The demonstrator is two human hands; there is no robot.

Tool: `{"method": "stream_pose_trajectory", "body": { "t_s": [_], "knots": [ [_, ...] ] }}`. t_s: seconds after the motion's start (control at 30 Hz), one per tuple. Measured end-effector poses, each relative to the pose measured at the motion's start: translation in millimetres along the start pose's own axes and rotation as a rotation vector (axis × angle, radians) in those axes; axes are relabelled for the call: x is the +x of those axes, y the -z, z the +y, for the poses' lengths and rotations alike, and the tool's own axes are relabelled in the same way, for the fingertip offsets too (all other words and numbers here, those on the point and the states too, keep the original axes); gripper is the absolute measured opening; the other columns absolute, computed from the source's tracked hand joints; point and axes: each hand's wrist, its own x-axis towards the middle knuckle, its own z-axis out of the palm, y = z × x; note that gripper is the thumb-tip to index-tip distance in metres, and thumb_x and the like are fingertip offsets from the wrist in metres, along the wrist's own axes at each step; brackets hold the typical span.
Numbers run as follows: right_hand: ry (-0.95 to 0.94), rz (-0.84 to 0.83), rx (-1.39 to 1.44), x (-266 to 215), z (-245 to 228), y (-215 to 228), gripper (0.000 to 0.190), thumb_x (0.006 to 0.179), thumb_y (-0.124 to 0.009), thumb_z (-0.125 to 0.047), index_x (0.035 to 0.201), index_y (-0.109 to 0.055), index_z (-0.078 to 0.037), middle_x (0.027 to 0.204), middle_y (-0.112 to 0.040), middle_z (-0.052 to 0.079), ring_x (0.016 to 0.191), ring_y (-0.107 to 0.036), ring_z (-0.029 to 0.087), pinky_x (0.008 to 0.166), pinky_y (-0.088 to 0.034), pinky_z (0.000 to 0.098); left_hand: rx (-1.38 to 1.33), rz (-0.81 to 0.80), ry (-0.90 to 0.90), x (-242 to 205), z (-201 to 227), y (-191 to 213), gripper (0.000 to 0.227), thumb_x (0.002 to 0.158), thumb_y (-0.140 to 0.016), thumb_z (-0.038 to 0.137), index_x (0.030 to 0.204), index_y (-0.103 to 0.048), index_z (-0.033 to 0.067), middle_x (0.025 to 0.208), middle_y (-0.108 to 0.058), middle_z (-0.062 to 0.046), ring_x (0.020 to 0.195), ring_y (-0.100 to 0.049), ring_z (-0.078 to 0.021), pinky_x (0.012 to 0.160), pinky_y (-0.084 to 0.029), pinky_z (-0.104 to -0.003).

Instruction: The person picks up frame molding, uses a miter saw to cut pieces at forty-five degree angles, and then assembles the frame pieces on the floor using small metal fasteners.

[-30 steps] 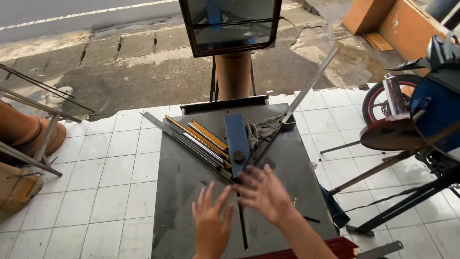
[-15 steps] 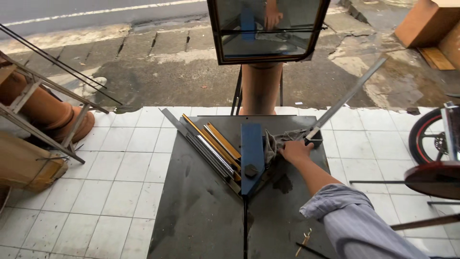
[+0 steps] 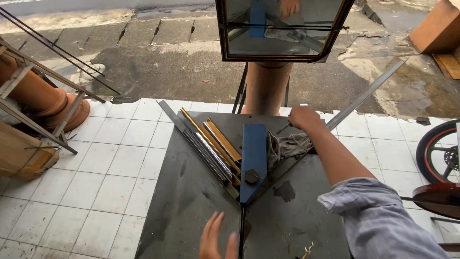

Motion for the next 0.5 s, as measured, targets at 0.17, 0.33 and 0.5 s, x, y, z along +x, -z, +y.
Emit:
{"method": "stream_pose_trajectory", "body": {
  "t_s": [0.17,0.33,0.5],
  "knots": [
    [0.252,0.186,0.215,56,-51,7,0.032,0.101,-0.059,-0.03,0.123,-0.073,-0.011,0.12,-0.071,0.018,0.111,-0.065,0.042,0.088,-0.054,0.0532,0.524,-0.207,-0.518,84,85,-35,0.062,0.101,-0.048,0.055,0.155,-0.043,0.0239,0.162,-0.039,0.003,0.152,-0.023,-0.0338,0.117,-0.021,-0.066],
    [0.341,0.221,0.223,107,-78,-22,0.03,0.104,-0.062,-0.025,0.127,-0.073,-0.011,0.126,-0.07,0.015,0.114,-0.063,0.04,0.089,-0.057,0.058,0.801,-0.347,-0.591,135,109,-58,0.071,0.103,-0.024,0.064,0.145,-0.053,0.0139,0.158,-0.042,-0.005,0.153,-0.018,-0.0429,0.12,-0.006,-0.08],
    [0.411,0.263,0.029,169,-91,-56,0.019,0.102,-0.064,-0.019,0.107,-0.081,-0.011,0.102,-0.076,0.018,0.085,-0.071,0.04,0.067,-0.058,0.0485,0.89,-0.294,-0.593,142,113,-64,0.079,0.1,-0.023,0.07,0.145,-0.054,0.0138,0.153,-0.05,-0.004,0.139,-0.037,-0.037,0.118,-0.002,-0.079]
  ]
}}
